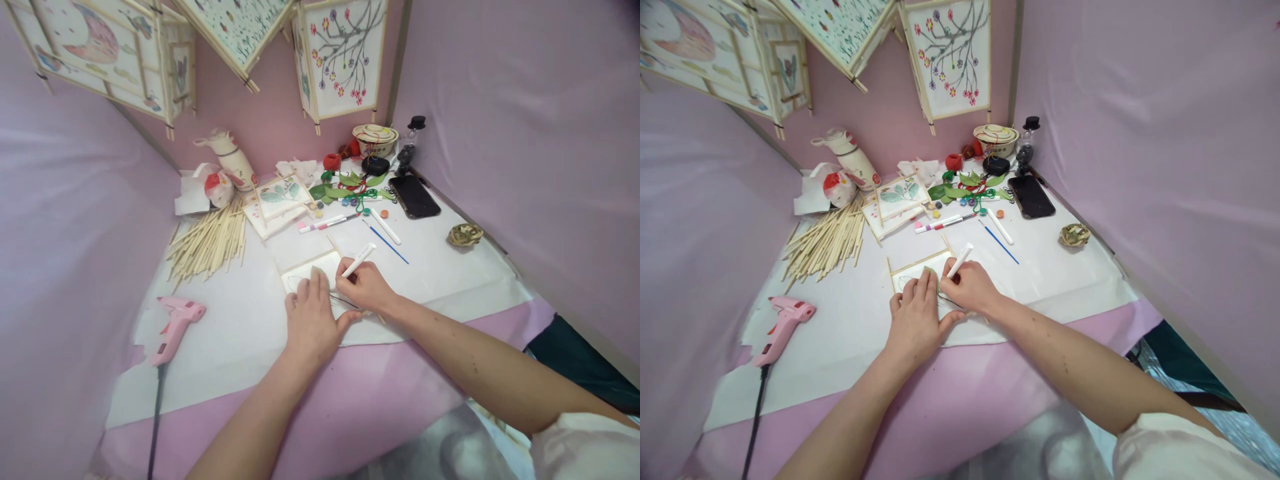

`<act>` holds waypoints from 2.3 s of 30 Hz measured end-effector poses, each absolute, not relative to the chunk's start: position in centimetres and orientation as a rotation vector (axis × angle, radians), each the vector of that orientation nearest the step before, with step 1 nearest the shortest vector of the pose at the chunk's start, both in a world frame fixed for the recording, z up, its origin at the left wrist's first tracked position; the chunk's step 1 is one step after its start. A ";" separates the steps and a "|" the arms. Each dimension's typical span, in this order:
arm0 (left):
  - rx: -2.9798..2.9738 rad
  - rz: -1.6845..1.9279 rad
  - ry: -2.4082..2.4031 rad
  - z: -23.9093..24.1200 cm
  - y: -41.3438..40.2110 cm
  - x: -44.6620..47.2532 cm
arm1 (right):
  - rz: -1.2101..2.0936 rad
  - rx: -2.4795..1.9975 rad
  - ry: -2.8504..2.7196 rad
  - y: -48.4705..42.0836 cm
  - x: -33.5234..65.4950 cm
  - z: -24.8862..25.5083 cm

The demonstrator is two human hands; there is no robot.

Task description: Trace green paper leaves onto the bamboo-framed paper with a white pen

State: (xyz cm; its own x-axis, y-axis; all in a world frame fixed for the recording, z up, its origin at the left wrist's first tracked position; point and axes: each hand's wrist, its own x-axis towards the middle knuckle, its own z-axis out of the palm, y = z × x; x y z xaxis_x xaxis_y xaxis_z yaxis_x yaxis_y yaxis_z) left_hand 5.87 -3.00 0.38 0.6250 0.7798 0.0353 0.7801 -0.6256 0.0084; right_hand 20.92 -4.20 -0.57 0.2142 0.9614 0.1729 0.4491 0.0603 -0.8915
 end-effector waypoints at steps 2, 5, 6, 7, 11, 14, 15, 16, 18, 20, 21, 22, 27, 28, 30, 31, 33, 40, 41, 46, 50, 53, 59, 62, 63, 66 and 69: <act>-2.825 -0.051 -1.361 0.4 -3.0 5.9 | 0.703 -1.533 -1.387 -4.2 20.9 -0.6; -2.825 -0.051 -1.365 0.4 -3.0 5.9 | 0.721 -1.521 -1.370 -4.2 20.9 -0.6; -2.825 -0.050 -1.365 0.4 -3.0 5.9 | 0.713 -1.522 -1.366 -4.2 20.9 -0.6; -2.823 -0.046 -1.365 0.3 -3.0 5.8 | 0.706 -1.524 -1.366 -4.2 20.9 -0.6; -2.818 -0.026 -1.368 0.4 -3.0 5.8 | 0.742 -1.505 -1.360 -4.2 21.0 -0.6; -2.819 -0.031 -1.377 0.6 -3.1 5.9 | 0.754 -1.476 -1.291 -4.2 21.0 -0.5; -2.819 -0.032 -1.384 0.6 -3.1 6.0 | 0.727 -1.466 -1.266 -4.2 21.1 -0.4; -2.821 -0.031 -1.391 0.7 -3.1 6.0 | 0.694 -1.456 -1.242 -4.2 21.2 -0.4; -2.828 -0.027 -1.407 0.9 -3.2 6.1 | 0.634 -1.433 -1.212 -4.2 21.5 -0.1; -2.838 -0.042 -1.417 1.0 -3.2 6.1 | 0.602 -1.413 -1.237 -4.0 22.0 0.2; -2.842 -0.059 -1.418 1.0 -3.2 6.1 | 0.593 -1.407 -1.281 -3.7 22.4 0.4; -2.844 -0.080 -1.420 1.0 -3.2 6.1 | 0.579 -1.399 -1.353 -3.3 22.8 0.5; -2.863 -0.133 -1.440 0.8 -3.2 6.0 | 0.424 -1.434 -1.805 0.3 24.4 0.7; -2.869 -0.137 -1.441 0.8 -3.2 5.9 | 0.404 -1.438 -1.880 1.1 24.5 0.7; -2.877 -0.152 -1.442 0.6 -3.2 5.9 | 0.380 -1.443 -1.992 2.3 24.6 0.4; -2.880 -0.158 -1.441 0.5 -3.2 5.8 | 0.375 -1.446 -2.032 2.7 24.5 0.3; -2.889 -0.169 -1.427 0.4 -3.2 5.6 | 0.362 -1.452 -2.072 2.8 24.5 0.2; -3.108 -0.064 -0.987 1.1 0.0 3.0 | 0.262 -1.621 -2.092 -0.9 24.8 1.1; -3.160 -0.028 -0.864 1.3 0.8 2.6 | 0.247 -1.672 -2.088 -1.6 24.8 1.3; -3.329 0.056 -0.355 2.3 4.2 1.5 | 0.187 -1.812 -2.057 -4.2 24.4 2.0; -3.334 0.012 -0.243 2.5 5.0 1.4 | 0.105 -1.581 -2.177 -4.0 24.4 1.7; -3.338 0.016 -0.237 2.3 5.0 1.5 | 0.125 -1.489 -2.280 -3.5 24.5 0.9; -3.351 0.017 -0.255 2.3 5.2 1.6 | 0.072 -1.478 -2.390 -3.3 24.3 0.1; -3.334 0.020 -0.260 2.5 4.9 1.4 | 0.018 -1.476 -2.466 -3.4 24.2 0.5; -3.324 0.021 -0.275 2.6 4.5 1.4 | 0.002 -1.475 -2.482 -3.4 24.1 0.6; -3.283 0.037 -0.423 3.2 2.2 1.7 | -0.033 -1.471 -2.504 -3.4 24.0 0.8; -3.207 0.135 -0.766 3.7 -1.4 3.2 | -0.028 -1.475 -2.507 -3.5 24.0 0.7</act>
State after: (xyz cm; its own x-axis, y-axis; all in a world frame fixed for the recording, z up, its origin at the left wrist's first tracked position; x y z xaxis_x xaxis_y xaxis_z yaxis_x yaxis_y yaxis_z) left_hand 3.24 -1.37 3.68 0.8896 0.4420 -0.1155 0.4549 -0.8803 0.1347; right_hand 24.04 -3.52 0.69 -0.4655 0.8601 0.2086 0.8646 0.4923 -0.1006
